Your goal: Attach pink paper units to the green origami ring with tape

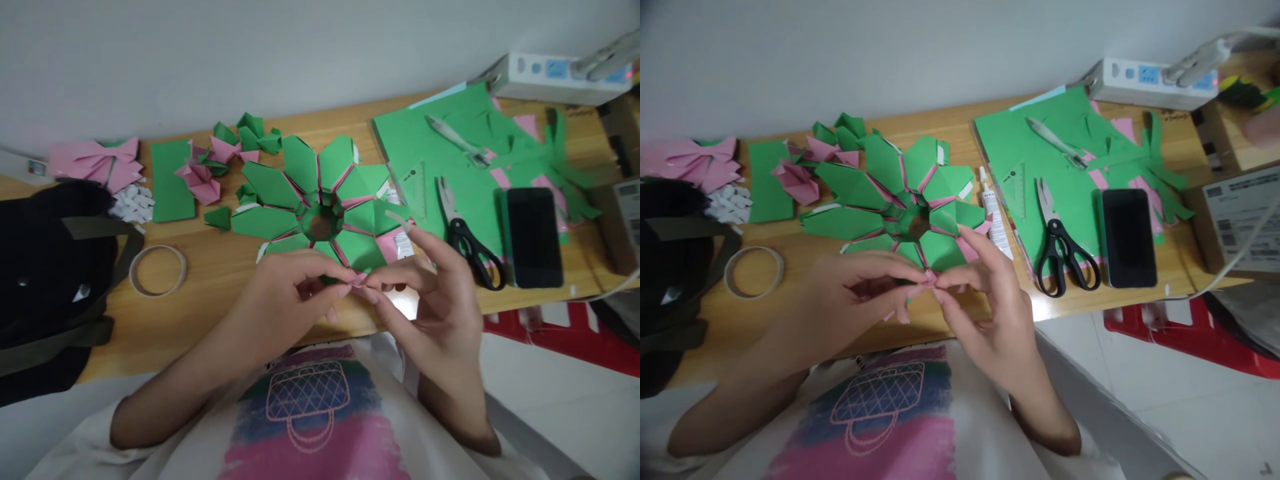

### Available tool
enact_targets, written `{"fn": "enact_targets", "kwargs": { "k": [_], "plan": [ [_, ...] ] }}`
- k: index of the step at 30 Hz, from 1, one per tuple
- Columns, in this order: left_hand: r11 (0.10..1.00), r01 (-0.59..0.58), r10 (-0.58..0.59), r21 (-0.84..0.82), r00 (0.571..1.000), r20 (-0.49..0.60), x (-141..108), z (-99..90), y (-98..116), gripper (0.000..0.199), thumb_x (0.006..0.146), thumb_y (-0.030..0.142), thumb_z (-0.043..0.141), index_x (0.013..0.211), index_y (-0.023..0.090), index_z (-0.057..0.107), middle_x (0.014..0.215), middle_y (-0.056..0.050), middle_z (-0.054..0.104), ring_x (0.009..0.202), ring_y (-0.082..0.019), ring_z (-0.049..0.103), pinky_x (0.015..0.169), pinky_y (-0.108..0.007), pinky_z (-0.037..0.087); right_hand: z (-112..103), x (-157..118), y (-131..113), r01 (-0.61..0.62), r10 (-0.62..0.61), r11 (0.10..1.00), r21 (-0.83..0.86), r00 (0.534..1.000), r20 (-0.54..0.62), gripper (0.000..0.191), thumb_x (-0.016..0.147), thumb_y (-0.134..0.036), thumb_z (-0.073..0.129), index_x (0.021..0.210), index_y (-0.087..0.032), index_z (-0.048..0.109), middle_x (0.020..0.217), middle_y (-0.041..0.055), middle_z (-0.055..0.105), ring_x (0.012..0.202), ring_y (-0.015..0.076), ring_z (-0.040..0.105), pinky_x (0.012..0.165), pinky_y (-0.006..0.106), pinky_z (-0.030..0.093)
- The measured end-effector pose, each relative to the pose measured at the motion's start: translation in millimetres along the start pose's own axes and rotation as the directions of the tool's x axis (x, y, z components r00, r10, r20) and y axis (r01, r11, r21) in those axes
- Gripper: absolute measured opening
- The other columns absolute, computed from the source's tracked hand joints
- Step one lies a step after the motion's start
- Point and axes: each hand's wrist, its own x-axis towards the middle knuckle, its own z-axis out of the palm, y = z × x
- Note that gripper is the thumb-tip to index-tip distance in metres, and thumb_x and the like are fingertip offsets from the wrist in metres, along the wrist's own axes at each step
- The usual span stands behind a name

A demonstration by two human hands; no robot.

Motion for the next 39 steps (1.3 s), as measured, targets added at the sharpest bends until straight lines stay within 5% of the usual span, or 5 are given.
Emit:
{"fn": "enact_targets", "kwargs": {
  "k": [6, 15, 21, 30, 39],
  "plan": [
    [0.987, 0.116, -0.114, -0.108, 0.993, 0.028, -1, 3.3, 4, 0.008, 0.084, 0.02, 0.064, 0.087, 0.02, 0.071, 0.056, 0.004, 0.067, 0.049, -0.01, 0.061, 0.048, -0.021, 0.048, -1, 1, 2, -0.037, 0.037, 0.999, -0.015, 0.999, 0.013, 0.069, 0.084, -0.009, 0.065, 0.143, -0.03, 0.036, 0.084, -0.0022, 0.07, 0.076, 0.0179, 0.067, 0.066, 0.036, 0.058],
    [0.974, 0.144, -0.142, -0.173, 0.99, 0.022, 1, 7.0, 7, 0.007, 0.082, 0.017, 0.066, 0.078, 0.017, 0.071, 0.074, 0.001, 0.073, 0.052, -0.009, 0.064, 0.051, -0.02, 0.051, 4, 3, 3, -0.12, 0.121, 0.988, 0.099, 0.993, -0.005, 0.067, 0.081, -0.008, 0.069, 0.138, -0.03, 0.042, 0.08, -0.0037, 0.069, 0.07, 0.0148, 0.065, 0.061, 0.032, 0.056],
    [0.966, 0.179, -0.18, -0.188, 0.984, 0.013, 0, 8.2, 6, 0.003, 0.081, 0.018, 0.068, 0.082, 0.018, 0.072, 0.058, 0.003, 0.069, 0.051, -0.01, 0.065, 0.051, -0.019, 0.052, 5, 2, 4, -0.165, 0.169, 0.981, 0.103, 0.985, -0.026, 0.067, 0.081, -0.012, 0.07, 0.138, -0.029, 0.041, 0.078, -0.005, 0.068, 0.062, 0.0129, 0.062, 0.051, 0.028, 0.051],
    [0.941, 0.25, -0.254, -0.23, 0.967, 0.013, 1, 10.1, 7, 0.011, 0.079, 0.022, 0.07, 0.089, 0.019, 0.068, 0.082, -0.001, 0.075, 0.05, -0.01, 0.066, 0.051, -0.021, 0.054, 7, 0, 1, -0.192, 0.198, 0.977, 0.09, 0.979, -0.054, 0.065, 0.082, -0.012, 0.069, 0.138, -0.03, 0.041, 0.077, -0.0044, 0.067, 0.061, 0.0132, 0.06, 0.052, 0.028, 0.051],
    [0.889, 0.314, -0.316, -0.334, 0.947, 0.05, -10, 7.2, 4, 0.015, 0.082, 0.028, 0.068, 0.094, 0.02, 0.067, 0.059, 0.003, 0.069, 0.047, -0.014, 0.066, 0.047, -0.022, 0.052, 0, -6, 5, -0.003, 0.007, 0.998, -0.069, 0.999, 0.053, 0.077, 0.077, -0.012, 0.073, 0.143, -0.031, 0.038, 0.098, 0.0006, 0.068, 0.086, 0.0192, 0.065, 0.073, 0.036, 0.057]
  ]
}}
